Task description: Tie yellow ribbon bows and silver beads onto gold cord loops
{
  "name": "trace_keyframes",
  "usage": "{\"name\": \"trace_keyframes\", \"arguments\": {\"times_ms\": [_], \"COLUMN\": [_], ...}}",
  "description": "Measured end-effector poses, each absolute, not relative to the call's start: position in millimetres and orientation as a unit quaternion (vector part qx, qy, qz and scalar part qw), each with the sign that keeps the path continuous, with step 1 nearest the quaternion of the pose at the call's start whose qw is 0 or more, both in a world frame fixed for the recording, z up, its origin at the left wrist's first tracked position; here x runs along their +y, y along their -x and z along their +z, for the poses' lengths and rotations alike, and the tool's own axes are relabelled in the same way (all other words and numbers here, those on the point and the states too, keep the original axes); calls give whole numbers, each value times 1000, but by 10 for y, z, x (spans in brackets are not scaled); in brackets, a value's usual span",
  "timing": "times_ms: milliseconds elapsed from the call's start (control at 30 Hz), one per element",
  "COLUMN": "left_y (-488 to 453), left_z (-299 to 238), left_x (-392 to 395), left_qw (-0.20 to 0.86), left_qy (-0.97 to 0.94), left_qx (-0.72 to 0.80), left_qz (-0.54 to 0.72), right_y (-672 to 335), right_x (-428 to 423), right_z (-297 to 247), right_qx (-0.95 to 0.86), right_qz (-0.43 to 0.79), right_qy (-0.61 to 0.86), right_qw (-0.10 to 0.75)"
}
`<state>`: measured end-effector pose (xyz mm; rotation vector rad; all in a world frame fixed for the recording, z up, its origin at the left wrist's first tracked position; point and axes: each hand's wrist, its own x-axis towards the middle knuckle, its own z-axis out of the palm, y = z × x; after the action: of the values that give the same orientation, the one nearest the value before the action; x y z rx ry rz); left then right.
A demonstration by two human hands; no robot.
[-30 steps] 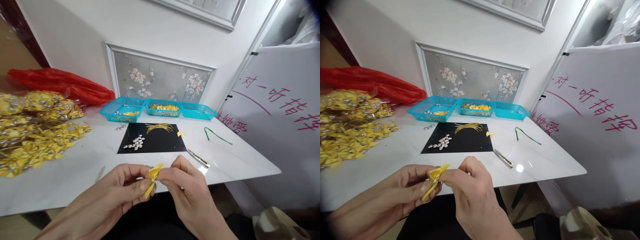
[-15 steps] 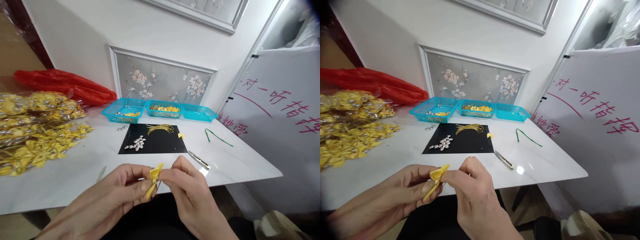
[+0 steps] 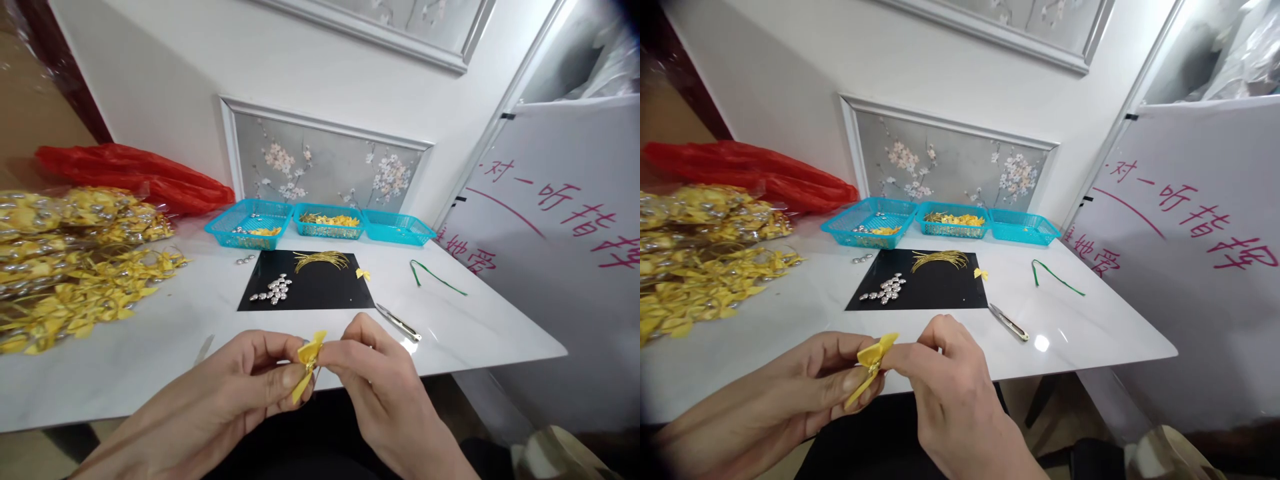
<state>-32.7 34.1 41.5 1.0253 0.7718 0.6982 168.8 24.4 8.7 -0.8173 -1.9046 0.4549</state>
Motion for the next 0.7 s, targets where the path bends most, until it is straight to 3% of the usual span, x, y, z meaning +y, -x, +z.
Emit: {"name": "trace_keyframes", "arguments": {"times_ms": [500,700], "left_y": [283,295], "left_z": [350,342], "left_x": [351,319], "left_qw": [703,550], "left_qy": [-497,-601], "left_qx": [384,445], "left_qz": [334,373], "right_y": [-1676,-1669], "right_x": [231,237], "right_z": [100,133], "right_qx": [-786,-784], "right_qz": [163,153], "right_qy": [349,357], "right_qw": [484,484]}}
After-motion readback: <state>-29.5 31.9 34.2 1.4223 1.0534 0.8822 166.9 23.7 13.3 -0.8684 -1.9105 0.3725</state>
